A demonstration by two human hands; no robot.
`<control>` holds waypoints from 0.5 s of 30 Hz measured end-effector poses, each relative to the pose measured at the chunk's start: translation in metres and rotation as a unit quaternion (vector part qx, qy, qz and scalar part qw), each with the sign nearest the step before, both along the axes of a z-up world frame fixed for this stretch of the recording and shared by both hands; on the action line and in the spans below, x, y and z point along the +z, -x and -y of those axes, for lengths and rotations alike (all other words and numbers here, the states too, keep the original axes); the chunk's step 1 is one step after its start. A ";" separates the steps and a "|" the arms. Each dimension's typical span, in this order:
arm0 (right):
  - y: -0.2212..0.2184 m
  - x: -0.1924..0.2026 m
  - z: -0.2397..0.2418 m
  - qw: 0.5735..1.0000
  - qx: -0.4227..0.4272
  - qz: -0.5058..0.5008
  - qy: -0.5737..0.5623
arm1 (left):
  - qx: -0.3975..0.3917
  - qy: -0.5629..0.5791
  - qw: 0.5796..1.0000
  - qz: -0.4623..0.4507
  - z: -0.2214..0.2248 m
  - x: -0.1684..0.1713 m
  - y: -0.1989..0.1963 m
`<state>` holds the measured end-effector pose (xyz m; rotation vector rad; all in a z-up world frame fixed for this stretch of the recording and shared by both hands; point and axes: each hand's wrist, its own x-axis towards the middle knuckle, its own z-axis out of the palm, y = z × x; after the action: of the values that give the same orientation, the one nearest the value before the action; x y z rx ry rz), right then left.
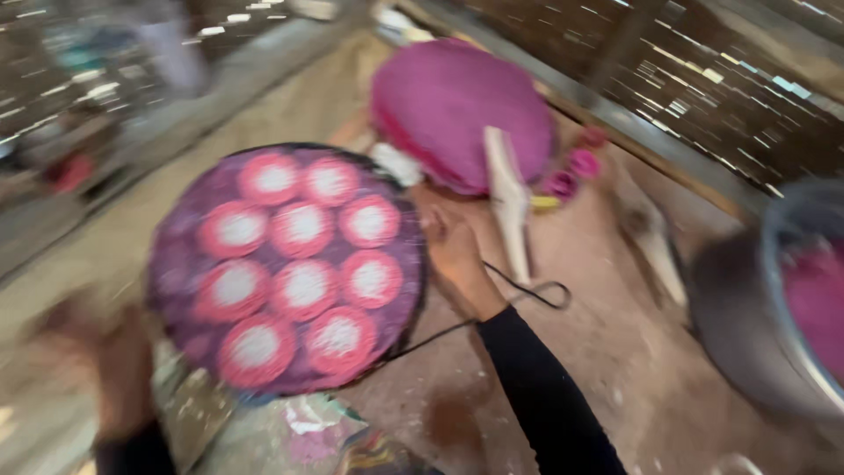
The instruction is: The person prepares colorful crackers by spreading a pink paste onto circular trays using a wooden tool and then layering the finished crackers onto cooling racks.
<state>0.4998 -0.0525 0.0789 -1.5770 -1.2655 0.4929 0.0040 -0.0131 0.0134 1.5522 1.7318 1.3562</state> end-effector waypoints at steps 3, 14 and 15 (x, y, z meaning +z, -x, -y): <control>-0.056 0.022 0.030 0.997 -0.047 0.062 0.009 | 0.048 -0.207 0.968 -0.133 0.061 0.036 -0.041; -0.359 -0.022 0.023 0.952 -0.247 -0.170 0.061 | -0.572 -0.272 0.758 -0.158 0.179 0.046 -0.353; -0.367 -0.033 0.008 0.950 -0.222 -0.219 0.037 | -0.579 -0.266 0.751 -0.173 0.181 0.038 -0.364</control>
<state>0.8664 -0.0600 0.0463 -1.6376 -0.5409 0.5615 0.3684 -0.1941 0.0514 2.6080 0.1489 0.8677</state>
